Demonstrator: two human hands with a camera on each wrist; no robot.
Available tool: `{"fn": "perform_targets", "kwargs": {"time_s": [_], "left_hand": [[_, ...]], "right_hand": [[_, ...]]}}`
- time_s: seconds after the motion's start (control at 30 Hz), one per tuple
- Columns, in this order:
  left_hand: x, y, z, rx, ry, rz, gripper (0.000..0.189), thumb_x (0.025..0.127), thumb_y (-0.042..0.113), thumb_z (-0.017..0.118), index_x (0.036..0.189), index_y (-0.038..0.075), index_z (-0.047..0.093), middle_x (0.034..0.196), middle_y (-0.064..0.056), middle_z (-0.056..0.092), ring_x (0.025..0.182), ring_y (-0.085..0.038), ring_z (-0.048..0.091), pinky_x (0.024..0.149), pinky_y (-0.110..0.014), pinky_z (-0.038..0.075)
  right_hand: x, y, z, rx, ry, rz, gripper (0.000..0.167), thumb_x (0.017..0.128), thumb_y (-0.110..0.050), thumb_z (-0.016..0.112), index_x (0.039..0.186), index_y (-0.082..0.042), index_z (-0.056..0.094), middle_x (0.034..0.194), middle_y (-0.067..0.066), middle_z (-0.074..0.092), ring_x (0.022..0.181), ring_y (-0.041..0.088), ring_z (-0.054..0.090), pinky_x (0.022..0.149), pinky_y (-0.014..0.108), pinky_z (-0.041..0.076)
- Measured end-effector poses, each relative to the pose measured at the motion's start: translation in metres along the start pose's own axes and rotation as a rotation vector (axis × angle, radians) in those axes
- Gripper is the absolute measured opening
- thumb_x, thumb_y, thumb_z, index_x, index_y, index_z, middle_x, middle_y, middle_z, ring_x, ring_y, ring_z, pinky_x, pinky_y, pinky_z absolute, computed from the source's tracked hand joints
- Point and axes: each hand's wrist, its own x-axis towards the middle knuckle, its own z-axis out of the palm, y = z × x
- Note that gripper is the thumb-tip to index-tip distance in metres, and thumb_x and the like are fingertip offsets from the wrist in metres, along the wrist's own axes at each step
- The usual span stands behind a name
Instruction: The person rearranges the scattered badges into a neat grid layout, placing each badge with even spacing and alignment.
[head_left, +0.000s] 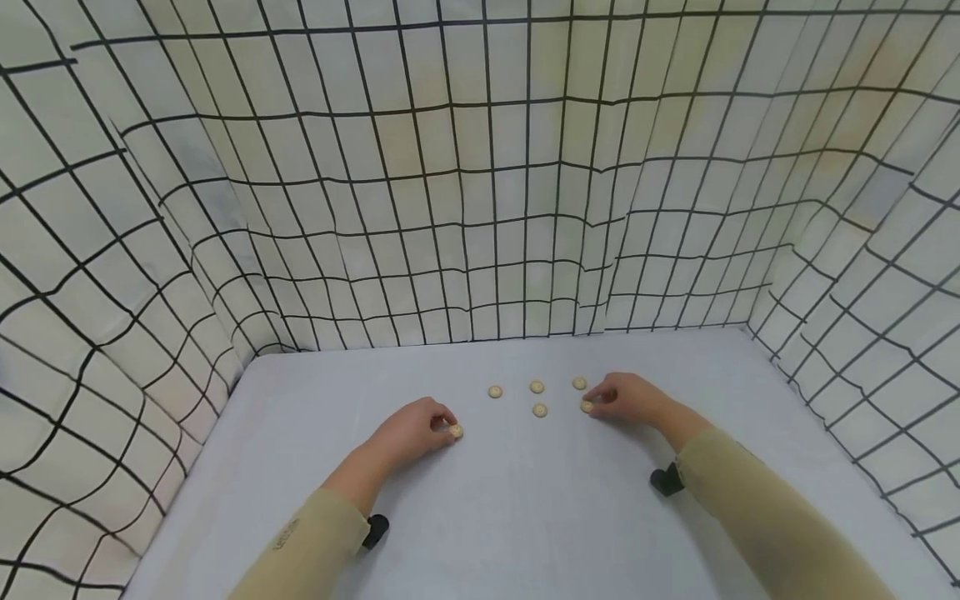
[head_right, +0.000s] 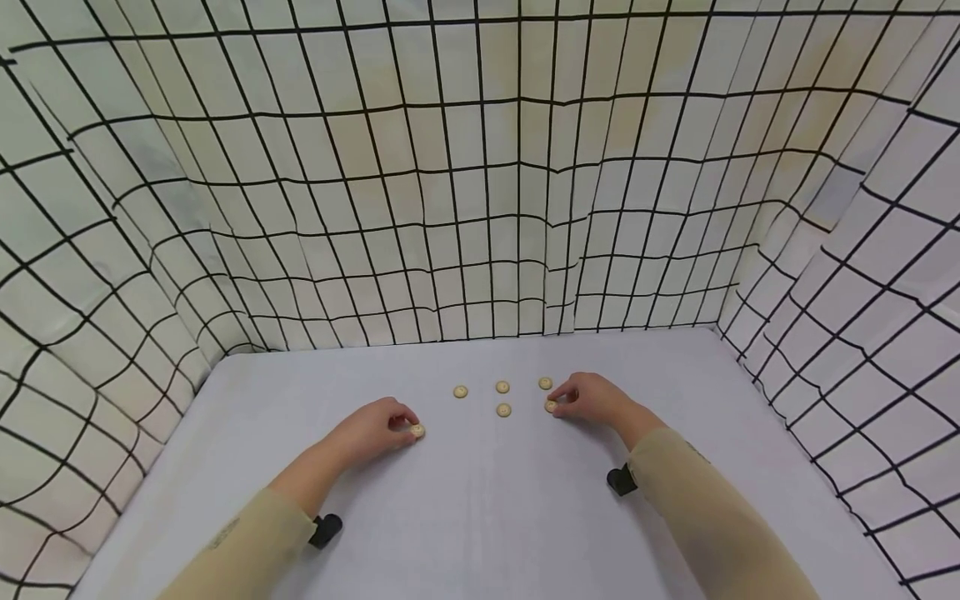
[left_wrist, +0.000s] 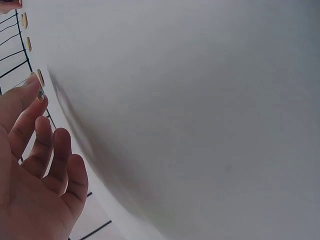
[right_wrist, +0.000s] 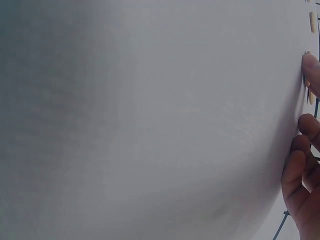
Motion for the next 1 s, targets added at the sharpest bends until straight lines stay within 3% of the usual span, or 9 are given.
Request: {"fn": "perform_targets", "kwargs": {"time_s": [0.4, 0.63, 0.83, 1.0], "left_hand": [[0.039, 0.027, 0.020, -0.022, -0.008, 0.035, 0.016, 0.090, 0.026, 0.074, 0.103, 0.018, 0.073, 0.091, 0.002, 0.057, 0.085, -0.016, 0.051, 0.080, -0.036, 0.044], [0.047, 0.038, 0.024, -0.014, 0.007, 0.016, 0.017, 0.091, 0.027, 0.073, 0.106, 0.018, 0.073, 0.091, 0.003, 0.057, 0.084, -0.016, 0.052, 0.079, -0.035, 0.044], [0.051, 0.039, 0.027, 0.019, -0.009, 0.035, 0.020, 0.091, 0.025, 0.073, 0.111, 0.021, 0.074, 0.095, 0.003, 0.059, 0.086, -0.016, 0.052, 0.081, -0.036, 0.045], [0.053, 0.038, 0.027, 0.014, -0.004, -0.004, 0.021, 0.090, 0.025, 0.075, 0.110, 0.020, 0.075, 0.094, 0.002, 0.059, 0.085, -0.016, 0.053, 0.080, -0.037, 0.046]], "right_hand": [[0.001, 0.002, -0.001, 0.012, -0.002, -0.029, 0.028, 0.084, -0.028, 0.080, 0.111, -0.021, 0.076, 0.091, -0.002, 0.059, 0.086, 0.017, 0.052, 0.078, 0.037, 0.045], [0.000, 0.002, -0.001, 0.019, 0.004, -0.028, 0.028, 0.084, -0.029, 0.079, 0.111, -0.021, 0.076, 0.092, -0.003, 0.060, 0.087, 0.018, 0.052, 0.079, 0.037, 0.046], [-0.003, 0.005, -0.001, 0.024, 0.025, -0.039, 0.025, 0.085, -0.029, 0.079, 0.109, -0.022, 0.077, 0.094, -0.003, 0.061, 0.088, 0.017, 0.053, 0.080, 0.038, 0.046], [-0.002, 0.005, -0.001, 0.029, 0.019, -0.042, 0.025, 0.085, -0.030, 0.078, 0.110, -0.022, 0.076, 0.093, -0.003, 0.060, 0.088, 0.017, 0.053, 0.080, 0.037, 0.046]]}}
